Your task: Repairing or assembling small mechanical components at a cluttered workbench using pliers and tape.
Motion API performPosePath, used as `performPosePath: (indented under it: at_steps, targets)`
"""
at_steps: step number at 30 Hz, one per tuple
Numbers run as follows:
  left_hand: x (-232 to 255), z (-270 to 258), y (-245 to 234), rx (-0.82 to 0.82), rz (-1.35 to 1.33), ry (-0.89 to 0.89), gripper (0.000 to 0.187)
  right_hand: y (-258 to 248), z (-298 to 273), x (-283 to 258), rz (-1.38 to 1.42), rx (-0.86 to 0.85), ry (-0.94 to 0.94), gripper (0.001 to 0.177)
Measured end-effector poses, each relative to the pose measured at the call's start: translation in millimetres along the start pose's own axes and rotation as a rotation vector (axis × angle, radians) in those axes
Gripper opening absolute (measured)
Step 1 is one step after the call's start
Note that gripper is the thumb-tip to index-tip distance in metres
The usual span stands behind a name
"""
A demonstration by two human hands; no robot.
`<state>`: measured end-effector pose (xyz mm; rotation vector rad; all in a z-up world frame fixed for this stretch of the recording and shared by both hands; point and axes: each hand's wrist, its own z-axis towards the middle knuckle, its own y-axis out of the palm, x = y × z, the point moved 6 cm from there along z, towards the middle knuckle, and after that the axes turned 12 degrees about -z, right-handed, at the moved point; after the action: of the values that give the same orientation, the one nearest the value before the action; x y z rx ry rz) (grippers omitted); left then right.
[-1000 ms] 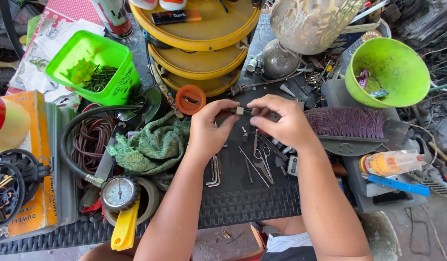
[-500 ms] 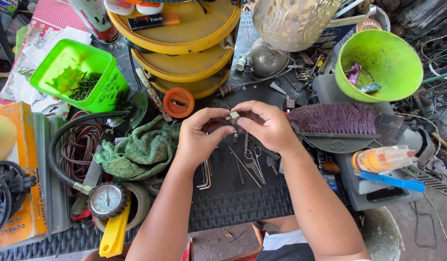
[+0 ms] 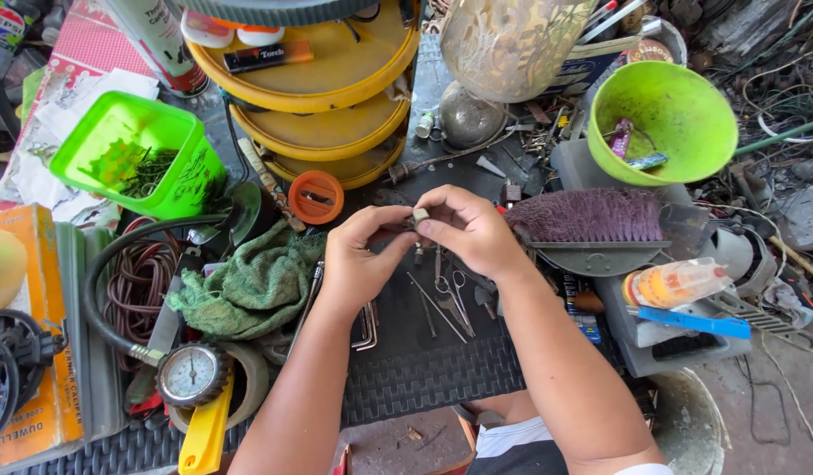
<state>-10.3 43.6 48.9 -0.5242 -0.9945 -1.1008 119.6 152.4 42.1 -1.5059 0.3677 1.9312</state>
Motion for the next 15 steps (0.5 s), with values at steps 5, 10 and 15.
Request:
performPosePath:
  at_steps: [5,10,15]
  targets:
    - [-21,-1,-4,0.028,0.037,-0.036,0.020,-4,-5,-27,-0.436,0.144,-0.110,0.019]
    - [-3,1,8,-0.005,0.273,0.050,0.010,-12,-38,-56,-0.832,0.274,-0.218,0.019]
    - [-26,-5,1,-0.008,0.311,0.065,0.014,-75,-69,-101,-1.321,0.359,-0.290,0.012]
